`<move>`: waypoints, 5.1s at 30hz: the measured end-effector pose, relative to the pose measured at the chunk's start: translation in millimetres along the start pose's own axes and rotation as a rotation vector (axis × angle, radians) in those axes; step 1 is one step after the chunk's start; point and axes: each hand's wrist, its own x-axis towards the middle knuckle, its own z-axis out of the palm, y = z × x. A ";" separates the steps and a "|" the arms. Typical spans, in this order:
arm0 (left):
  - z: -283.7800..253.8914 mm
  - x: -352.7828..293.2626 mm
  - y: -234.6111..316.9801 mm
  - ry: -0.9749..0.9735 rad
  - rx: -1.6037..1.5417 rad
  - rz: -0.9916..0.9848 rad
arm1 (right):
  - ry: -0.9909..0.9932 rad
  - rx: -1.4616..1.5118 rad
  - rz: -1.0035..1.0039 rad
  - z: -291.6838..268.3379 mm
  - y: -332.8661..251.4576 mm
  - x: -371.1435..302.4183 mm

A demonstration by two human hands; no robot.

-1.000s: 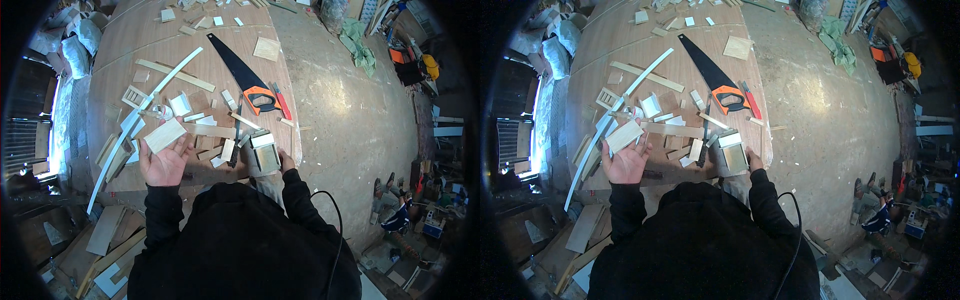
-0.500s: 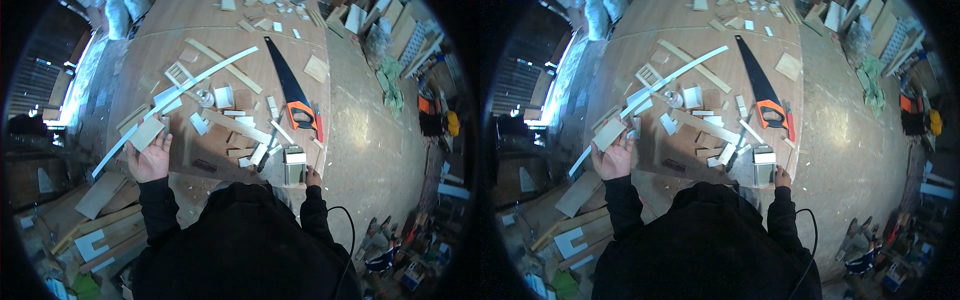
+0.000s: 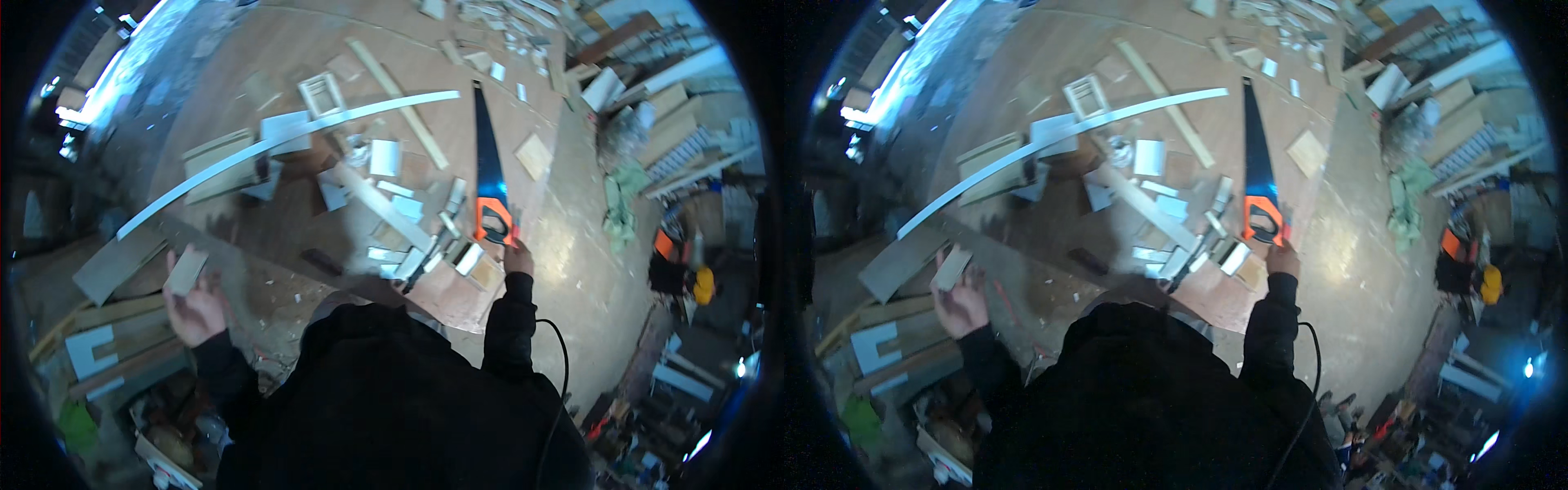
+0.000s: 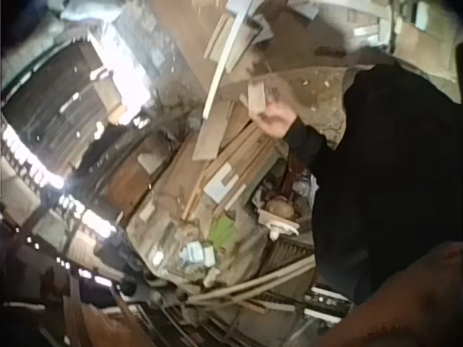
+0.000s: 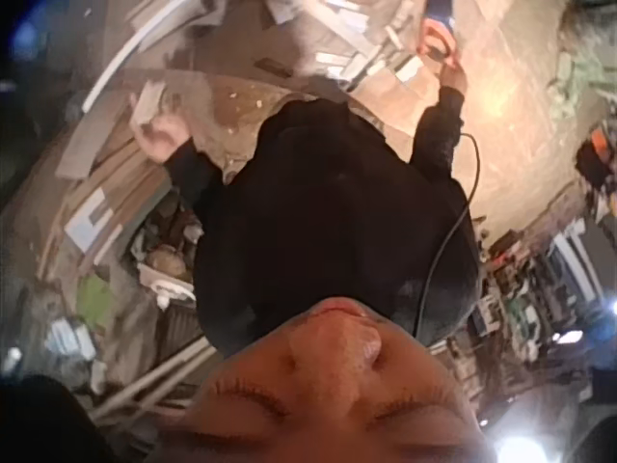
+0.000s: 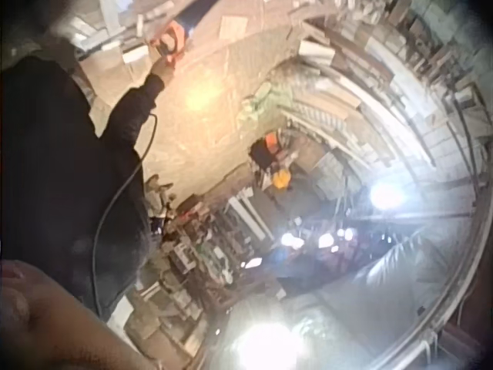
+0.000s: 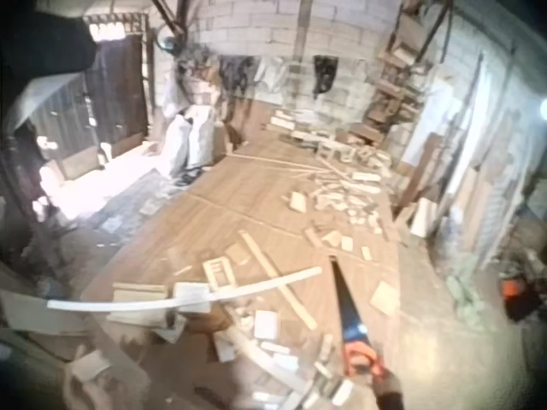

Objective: The person assembles a small wooden box by applying glue to wooden pieces with an applicator stick, attaching the pieces together by hand, and aligning thin wooden strips onto the structure.

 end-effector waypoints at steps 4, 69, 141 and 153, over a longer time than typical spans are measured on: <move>-22.0 -0.6 -7.1 0.023 -0.024 -0.072 | -0.097 0.100 0.018 -12.8 32.4 20.7; 55.1 -40.6 -26.8 -0.185 -0.249 -0.106 | 0.030 0.277 -0.936 92.9 -330.8 -34.5; 293.1 -66.1 -90.1 -0.930 -0.579 -0.334 | 0.333 1.143 -1.009 -200.4 -180.3 -218.1; 284.8 -53.6 -105.5 -1.008 -0.488 -0.266 | 0.408 1.143 -0.982 -203.0 -180.6 -209.2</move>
